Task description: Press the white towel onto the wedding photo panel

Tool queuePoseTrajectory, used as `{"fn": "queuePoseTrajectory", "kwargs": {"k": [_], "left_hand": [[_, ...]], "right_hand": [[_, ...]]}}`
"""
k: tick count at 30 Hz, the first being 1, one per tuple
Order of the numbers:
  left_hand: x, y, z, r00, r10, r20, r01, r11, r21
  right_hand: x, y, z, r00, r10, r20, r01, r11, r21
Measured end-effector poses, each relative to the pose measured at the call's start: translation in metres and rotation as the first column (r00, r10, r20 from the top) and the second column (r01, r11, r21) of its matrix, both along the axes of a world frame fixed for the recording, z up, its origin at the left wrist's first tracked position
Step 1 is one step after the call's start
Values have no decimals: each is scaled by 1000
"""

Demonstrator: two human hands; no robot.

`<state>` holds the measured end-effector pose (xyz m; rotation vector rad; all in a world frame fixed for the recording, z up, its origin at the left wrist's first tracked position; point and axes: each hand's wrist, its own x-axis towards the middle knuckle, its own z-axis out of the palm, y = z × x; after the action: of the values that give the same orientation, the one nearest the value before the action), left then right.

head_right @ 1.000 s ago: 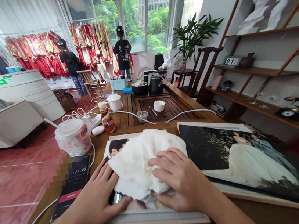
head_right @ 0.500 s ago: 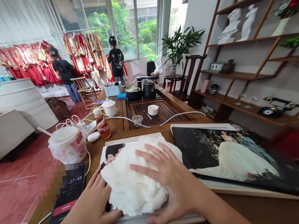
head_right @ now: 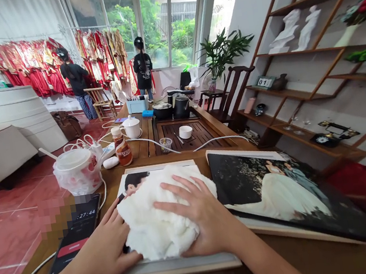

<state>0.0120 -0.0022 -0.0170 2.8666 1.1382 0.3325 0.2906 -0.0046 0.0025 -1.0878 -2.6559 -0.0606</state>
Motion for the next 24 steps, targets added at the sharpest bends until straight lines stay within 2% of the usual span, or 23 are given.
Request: {"fn": "queuePoseTrajectory", "kwargs": {"k": [4, 10, 16, 21, 24], "left_hand": [[2, 1, -2, 999, 36, 9, -36, 999, 24], [0, 1, -5, 1000, -14, -2, 14, 1000, 10], [-1, -6, -4, 997, 44, 59, -44, 999, 3], [-5, -8, -6, 999, 17, 50, -17, 1000, 4], [-4, -10, -3, 998, 36, 50, -36, 999, 1]], "right_hand": [[3, 4, -4, 999, -46, -12, 46, 999, 10], [2, 3, -8, 999, 37, -10, -37, 999, 11], [4, 3, -7, 999, -34, -32, 35, 998, 44], [-1, -3, -8, 999, 37, -17, -37, 999, 26], [1, -3, -7, 1000, -12, -22, 12, 999, 33]]}}
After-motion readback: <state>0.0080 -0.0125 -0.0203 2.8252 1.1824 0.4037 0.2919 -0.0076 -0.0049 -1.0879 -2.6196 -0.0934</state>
